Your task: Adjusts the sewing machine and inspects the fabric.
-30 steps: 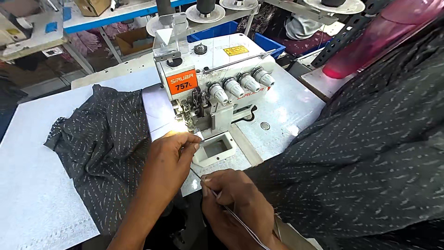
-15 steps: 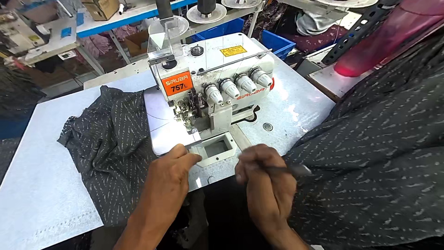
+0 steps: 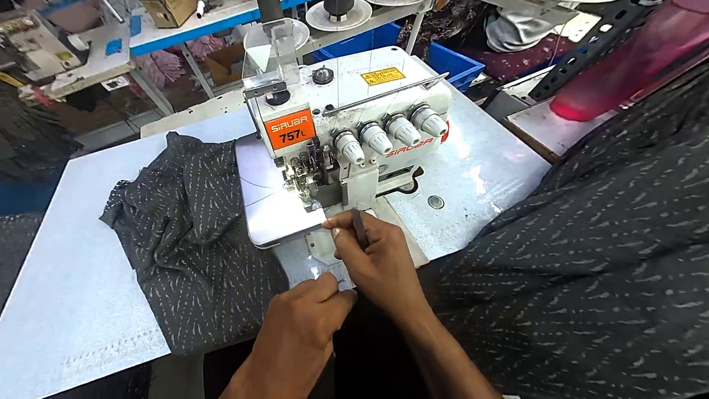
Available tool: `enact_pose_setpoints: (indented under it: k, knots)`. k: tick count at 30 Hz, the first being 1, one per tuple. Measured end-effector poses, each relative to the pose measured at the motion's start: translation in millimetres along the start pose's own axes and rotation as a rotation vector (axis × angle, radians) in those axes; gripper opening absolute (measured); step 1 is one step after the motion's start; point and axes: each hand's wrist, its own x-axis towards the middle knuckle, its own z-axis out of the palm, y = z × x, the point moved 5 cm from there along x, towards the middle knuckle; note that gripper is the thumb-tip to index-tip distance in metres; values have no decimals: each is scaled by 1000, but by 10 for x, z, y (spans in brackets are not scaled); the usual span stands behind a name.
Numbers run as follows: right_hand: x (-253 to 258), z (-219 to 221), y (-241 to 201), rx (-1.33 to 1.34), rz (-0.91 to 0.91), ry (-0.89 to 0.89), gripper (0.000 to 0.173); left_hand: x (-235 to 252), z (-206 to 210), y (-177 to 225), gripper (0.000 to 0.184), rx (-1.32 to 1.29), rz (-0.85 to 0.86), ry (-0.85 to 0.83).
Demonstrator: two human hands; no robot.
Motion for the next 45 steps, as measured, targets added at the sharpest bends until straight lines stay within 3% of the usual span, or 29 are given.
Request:
enact_pose_setpoints:
  k: [8,12,15,18,20,22,25,29,35,39,42,45]
  knots:
    - [-545,-136,151,-230,-165,67,19,-217,252,39,24,-154,-51,-151]
    - [-833,-162,133,-324,-300,41,18,-139,-2,-267,28,-404,-381,-38]
    - [-968,-85,54,-370,-366,-20,18,16,-91,-280,36,-879,-673,0]
    - [-1077,-28,29,-382,-409,-96,15,136,41,-195,37,-1163,-747,62]
    - [-1125,-36,37,-367,-407,-126,16,178,160,-231,33,-979,-702,53]
    - [-1133,-82,34,-355,-380,-135,19,190,238,-325,34,-586,-590,12]
    - [-1059,-198,2,-350,-347,-28,23,146,196,-407,34,-189,-512,11]
    - [-845,-435,-64,-254,-319,156,26,-34,22,-488,34,-131,-557,80]
    - [-594,-649,-242,123,-341,216,42,8,-31,-395,33,-86,-518,98]
    - [-519,-725,-293,173,-351,275,52,-1,-339,-430,33,-200,-525,218]
    - [-437,-771,-312,241,-355,348,56,-29,-288,-440,32,-108,-506,138]
    - [-366,-727,-389,288,-402,326,48,13,-87,-357,32,27,-421,46]
